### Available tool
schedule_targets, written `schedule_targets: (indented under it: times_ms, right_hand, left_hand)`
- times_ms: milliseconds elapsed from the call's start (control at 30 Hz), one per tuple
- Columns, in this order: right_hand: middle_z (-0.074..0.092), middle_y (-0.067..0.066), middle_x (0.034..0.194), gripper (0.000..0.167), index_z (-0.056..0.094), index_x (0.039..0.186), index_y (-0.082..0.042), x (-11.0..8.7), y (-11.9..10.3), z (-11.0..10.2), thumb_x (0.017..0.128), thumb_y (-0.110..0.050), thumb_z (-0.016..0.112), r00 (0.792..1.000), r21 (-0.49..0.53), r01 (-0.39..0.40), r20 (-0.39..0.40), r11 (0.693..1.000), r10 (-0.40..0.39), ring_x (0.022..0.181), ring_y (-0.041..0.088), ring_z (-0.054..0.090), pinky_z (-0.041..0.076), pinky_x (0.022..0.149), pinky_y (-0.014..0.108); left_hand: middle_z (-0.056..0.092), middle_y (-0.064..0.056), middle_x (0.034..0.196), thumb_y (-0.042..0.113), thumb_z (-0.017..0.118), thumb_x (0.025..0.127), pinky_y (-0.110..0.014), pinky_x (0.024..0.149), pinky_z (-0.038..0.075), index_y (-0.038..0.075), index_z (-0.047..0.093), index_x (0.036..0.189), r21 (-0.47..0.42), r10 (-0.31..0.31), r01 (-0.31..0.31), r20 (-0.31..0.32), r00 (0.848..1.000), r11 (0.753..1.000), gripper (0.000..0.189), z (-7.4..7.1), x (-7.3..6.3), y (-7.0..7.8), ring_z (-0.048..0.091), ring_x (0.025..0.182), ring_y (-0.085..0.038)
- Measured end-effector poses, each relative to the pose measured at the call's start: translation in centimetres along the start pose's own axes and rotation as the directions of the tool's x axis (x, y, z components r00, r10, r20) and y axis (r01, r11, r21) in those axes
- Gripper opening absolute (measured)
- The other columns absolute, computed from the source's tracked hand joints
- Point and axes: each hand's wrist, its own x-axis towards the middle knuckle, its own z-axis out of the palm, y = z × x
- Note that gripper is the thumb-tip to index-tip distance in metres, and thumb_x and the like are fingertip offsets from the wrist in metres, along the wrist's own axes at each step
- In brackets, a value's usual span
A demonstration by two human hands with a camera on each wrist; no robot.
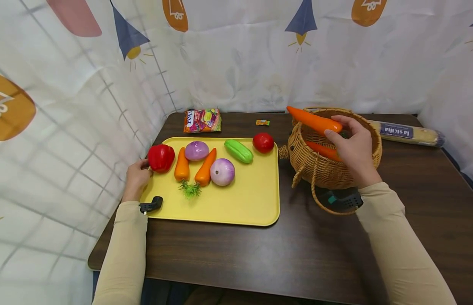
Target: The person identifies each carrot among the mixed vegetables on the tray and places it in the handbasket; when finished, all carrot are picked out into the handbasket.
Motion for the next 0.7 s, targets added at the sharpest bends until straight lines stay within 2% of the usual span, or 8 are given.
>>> schedule_targets:
  times_ms: [167,400,533,633,700]
  right_hand:
    - [0.049,-0.013,0.116,0.045,0.054,0.138,-0.009,0.7,0.7,-1.5,0.095,-0.018,0.062,1.000,0.009,-0.003,-0.008,1.000,0.003,0.098,0.001,0.051,0.049,0.074,0.007]
    - [0.054,-0.007,0.112,0.044,0.059,0.133,-0.010,0.9,1.4,-3.2,0.090,-0.015,0.069,0.999,0.147,-0.034,-0.004,0.989,0.035,0.093,0.004,0.057,0.051,0.069,0.010]
    - [0.054,-0.008,0.110,0.037,0.060,0.127,-0.012,0.9,1.5,-3.6,0.091,-0.015,0.068,1.000,0.090,-0.020,-0.012,0.996,0.021,0.088,0.004,0.057,0.051,0.067,0.010]
    - [0.054,-0.008,0.109,0.035,0.060,0.125,-0.011,0.9,1.6,-3.6,0.091,-0.013,0.067,1.000,0.084,-0.017,-0.020,0.996,0.019,0.087,0.006,0.056,0.050,0.066,0.010]
    - [0.053,-0.006,0.109,0.034,0.060,0.123,-0.009,0.8,1.7,-3.6,0.091,-0.011,0.067,0.999,0.132,-0.017,-0.024,0.991,0.021,0.090,0.007,0.054,0.050,0.067,0.010]
  left_hand:
    - [0.056,-0.020,0.135,0.001,0.040,0.090,-0.042,0.100,0.041,0.000,0.052,0.139,0.000,0.000,0.000,0.000,1.000,1.000,0.051,0.0,0.0,0.0,0.051,0.118,-0.035]
    - [0.057,-0.020,0.133,0.001,0.040,0.089,-0.044,0.100,0.042,0.000,0.054,0.138,0.018,0.016,-0.016,-0.013,1.000,1.000,0.051,0.1,0.0,-0.2,0.051,0.119,-0.035]
    - [0.057,-0.021,0.133,0.002,0.040,0.089,-0.044,0.100,0.041,0.000,0.053,0.138,0.025,0.019,-0.019,-0.011,1.000,1.000,0.052,0.0,-0.1,-0.2,0.051,0.119,-0.036]
    - [0.056,-0.021,0.135,0.002,0.040,0.089,-0.044,0.101,0.041,0.000,0.052,0.139,0.024,0.016,-0.016,-0.005,1.000,1.000,0.052,0.0,-0.2,-0.1,0.051,0.120,-0.036]
    - [0.056,-0.021,0.135,0.001,0.040,0.089,-0.044,0.101,0.041,0.000,0.052,0.139,0.022,0.015,-0.015,-0.004,1.000,1.000,0.052,0.0,-0.2,-0.1,0.050,0.121,-0.036]
